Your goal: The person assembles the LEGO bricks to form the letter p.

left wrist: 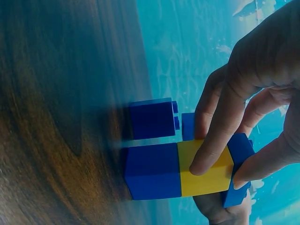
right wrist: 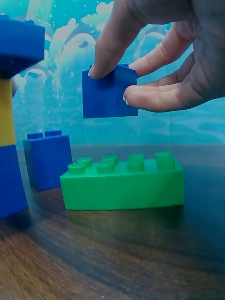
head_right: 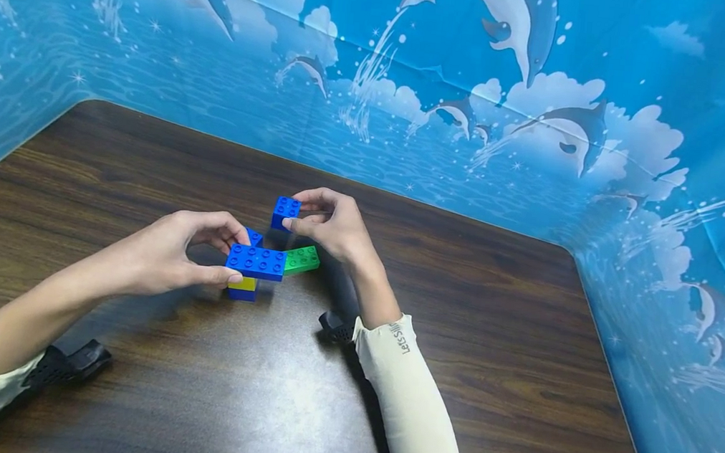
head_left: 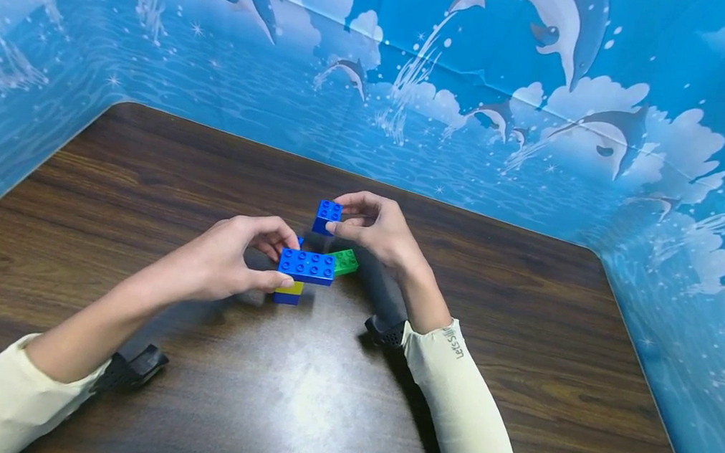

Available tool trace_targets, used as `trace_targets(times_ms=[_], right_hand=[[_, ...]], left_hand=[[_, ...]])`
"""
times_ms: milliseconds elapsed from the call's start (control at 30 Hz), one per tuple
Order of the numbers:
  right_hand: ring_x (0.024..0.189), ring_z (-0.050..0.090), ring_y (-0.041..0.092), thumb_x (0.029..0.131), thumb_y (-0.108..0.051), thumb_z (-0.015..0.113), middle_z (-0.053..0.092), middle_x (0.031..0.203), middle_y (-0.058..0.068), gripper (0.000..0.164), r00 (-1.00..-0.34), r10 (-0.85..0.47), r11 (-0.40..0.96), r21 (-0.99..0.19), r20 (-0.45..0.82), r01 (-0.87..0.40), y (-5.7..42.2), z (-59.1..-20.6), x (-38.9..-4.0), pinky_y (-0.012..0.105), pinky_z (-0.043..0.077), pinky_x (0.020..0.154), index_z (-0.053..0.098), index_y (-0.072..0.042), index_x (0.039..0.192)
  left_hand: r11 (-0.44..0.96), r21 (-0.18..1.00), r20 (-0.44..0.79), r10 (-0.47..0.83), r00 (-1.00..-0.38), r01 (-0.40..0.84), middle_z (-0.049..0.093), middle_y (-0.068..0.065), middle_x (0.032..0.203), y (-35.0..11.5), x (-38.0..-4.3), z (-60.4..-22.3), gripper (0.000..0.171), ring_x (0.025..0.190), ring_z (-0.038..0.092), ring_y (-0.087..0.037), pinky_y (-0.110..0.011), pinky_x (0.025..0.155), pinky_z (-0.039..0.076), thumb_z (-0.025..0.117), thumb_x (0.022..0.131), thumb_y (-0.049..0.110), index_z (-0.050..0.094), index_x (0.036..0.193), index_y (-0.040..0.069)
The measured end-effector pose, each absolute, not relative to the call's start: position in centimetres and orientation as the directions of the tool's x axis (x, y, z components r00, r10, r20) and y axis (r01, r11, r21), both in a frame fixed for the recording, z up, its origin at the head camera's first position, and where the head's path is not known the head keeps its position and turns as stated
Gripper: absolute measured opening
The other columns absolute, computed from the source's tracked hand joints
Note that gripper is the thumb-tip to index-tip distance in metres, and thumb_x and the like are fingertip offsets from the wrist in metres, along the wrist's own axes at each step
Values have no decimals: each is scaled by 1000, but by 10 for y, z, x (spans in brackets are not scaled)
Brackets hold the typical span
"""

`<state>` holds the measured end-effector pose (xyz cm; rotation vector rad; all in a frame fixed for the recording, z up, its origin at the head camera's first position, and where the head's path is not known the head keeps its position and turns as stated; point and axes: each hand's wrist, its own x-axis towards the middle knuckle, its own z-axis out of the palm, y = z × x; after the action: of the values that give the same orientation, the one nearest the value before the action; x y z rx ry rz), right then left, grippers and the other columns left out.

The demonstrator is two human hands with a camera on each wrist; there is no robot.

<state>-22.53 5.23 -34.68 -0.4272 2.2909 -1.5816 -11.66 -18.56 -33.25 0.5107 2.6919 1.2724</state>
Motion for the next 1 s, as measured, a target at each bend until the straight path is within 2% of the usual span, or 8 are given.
trace_targets(times_ms=[367,600,700,867,933,1000], right_hand=[[109,75,26,94,-13,84,74,124,12,35,-900,-429,347,-934,-82,-80,59,-330,-217,42,61,97,72,-9,126],[104,75,25,94,-13,83,74,122,12,36,-883,-465,358,-925,-59,-127,62,-316,-208,37,62,92,71,-8,127],[101,75,25,95,-12,82,75,119,13,35,-875,-482,349,-926,-45,-144,63,-310,-203,40,62,92,71,-7,128],[98,76,26,96,-10,81,76,115,13,34,-854,-519,324,-932,-30,-164,63,-302,-197,54,60,95,70,-6,128],[97,77,26,95,-9,81,76,114,13,34,-843,-537,317,-932,-22,-177,63,-299,-193,52,61,92,70,-6,128],[95,77,25,95,-10,81,76,112,12,34,-833,-553,321,-926,-12,-200,63,-297,-190,45,62,86,71,-7,128]], left_hand=[[576,781,37,346,-938,243,74,-8,113,-183,-117,-335,37,106,71,-27,-55,100,51,91,89,21,69,117,9],[576,789,8,337,-941,213,75,-11,114,-185,-118,-337,39,107,72,-29,-59,101,51,91,89,21,70,119,6],[580,789,-6,334,-943,201,75,-12,114,-185,-119,-337,40,107,71,-29,-61,101,50,90,90,22,69,119,6],[563,799,6,343,-939,211,76,-10,112,-185,-119,-339,39,106,72,-28,-60,101,51,90,89,23,70,118,6],[553,805,12,349,-937,216,77,-10,112,-185,-120,-340,39,106,72,-27,-59,101,51,90,90,22,70,118,6],[549,808,9,351,-936,214,76,-10,113,-185,-120,-340,39,107,72,-28,-60,102,51,90,90,22,69,119,6]])
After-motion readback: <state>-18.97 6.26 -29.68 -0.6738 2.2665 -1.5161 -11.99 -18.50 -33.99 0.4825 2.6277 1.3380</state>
